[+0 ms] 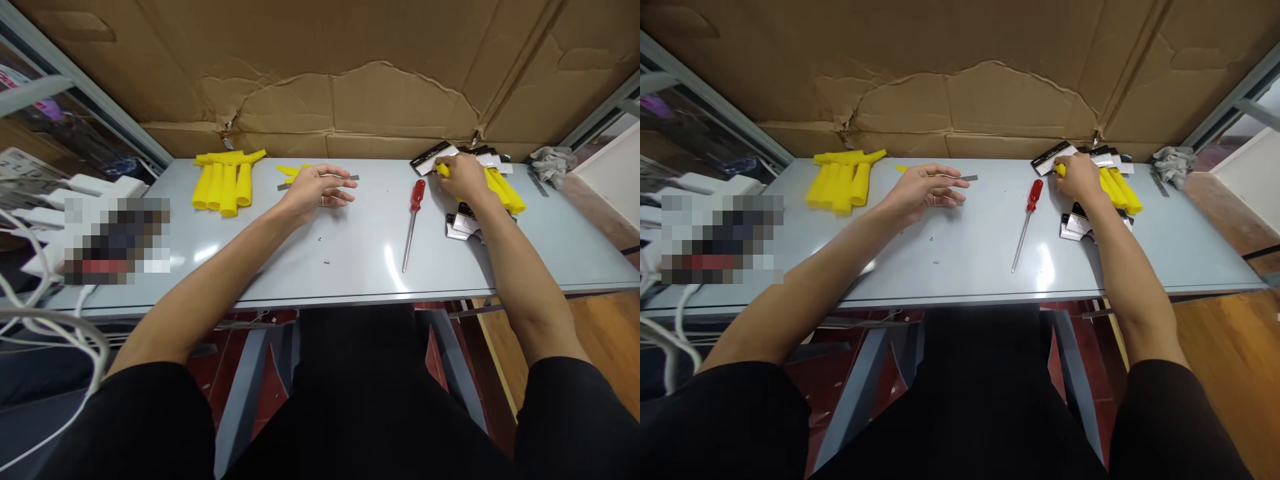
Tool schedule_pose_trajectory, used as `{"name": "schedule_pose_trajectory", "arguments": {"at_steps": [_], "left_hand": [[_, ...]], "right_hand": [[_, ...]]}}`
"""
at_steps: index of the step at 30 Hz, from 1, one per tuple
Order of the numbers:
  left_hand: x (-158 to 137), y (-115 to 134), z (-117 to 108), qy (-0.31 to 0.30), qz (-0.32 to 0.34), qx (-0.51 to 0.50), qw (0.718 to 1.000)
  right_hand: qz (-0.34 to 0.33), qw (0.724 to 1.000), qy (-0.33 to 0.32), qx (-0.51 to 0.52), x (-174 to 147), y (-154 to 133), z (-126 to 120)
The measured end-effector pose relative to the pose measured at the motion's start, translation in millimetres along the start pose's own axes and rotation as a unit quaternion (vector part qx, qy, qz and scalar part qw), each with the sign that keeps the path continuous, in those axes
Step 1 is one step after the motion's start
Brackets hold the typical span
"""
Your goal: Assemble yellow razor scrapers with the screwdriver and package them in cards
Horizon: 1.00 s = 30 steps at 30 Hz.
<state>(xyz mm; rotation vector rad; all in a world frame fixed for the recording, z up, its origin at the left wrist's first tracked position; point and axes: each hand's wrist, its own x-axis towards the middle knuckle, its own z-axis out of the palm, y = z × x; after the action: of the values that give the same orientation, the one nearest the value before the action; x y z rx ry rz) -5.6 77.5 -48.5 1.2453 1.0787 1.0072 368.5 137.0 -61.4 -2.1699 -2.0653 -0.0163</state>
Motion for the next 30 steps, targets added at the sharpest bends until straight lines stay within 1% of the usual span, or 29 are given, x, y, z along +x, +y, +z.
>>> {"name": "schedule_pose_trajectory", "arguments": {"at_steps": [4, 10, 16, 18, 26, 28, 30], "left_hand": [[1.9, -1.1, -0.6, -0.002, 0.0, 0.008, 1.0], [4.9, -3.3, -2.0, -0.002, -0.003, 0.013, 1.0], [3.8, -3.8, -1.1, -0.004, -0.003, 0.018, 1.0], [2.8, -3.3, -0.5, -0.005, -0.001, 0.02, 1.0], [1.3, 2.0, -0.7, 0.001, -0.002, 0.035, 0.999], [4.8, 4.1, -6.2, 0.01, 0.023, 0.052, 0.998], [10.9, 6.1, -16.3, 0.033, 0.074, 0.088, 0.993]], "right_hand": [[0.001, 0.999, 0.02, -0.025, -6.7, -6.7, 6.6], [0.078, 0.995, 0.046, -0.039, -15.9, -23.8, 16.1], [0.111, 0.99, 0.078, -0.027, -14.3, -26.5, 17.1], [0.106, 0.991, 0.074, -0.036, -16.1, -26.8, 15.7], [0.05, 0.997, 0.042, -0.047, -29.0, -35.2, 6.9], [0.042, 0.997, 0.045, -0.038, -30.9, -37.5, 1.5], [0.037, 0.998, 0.054, -0.021, -32.0, -40.8, -5.5]]}}
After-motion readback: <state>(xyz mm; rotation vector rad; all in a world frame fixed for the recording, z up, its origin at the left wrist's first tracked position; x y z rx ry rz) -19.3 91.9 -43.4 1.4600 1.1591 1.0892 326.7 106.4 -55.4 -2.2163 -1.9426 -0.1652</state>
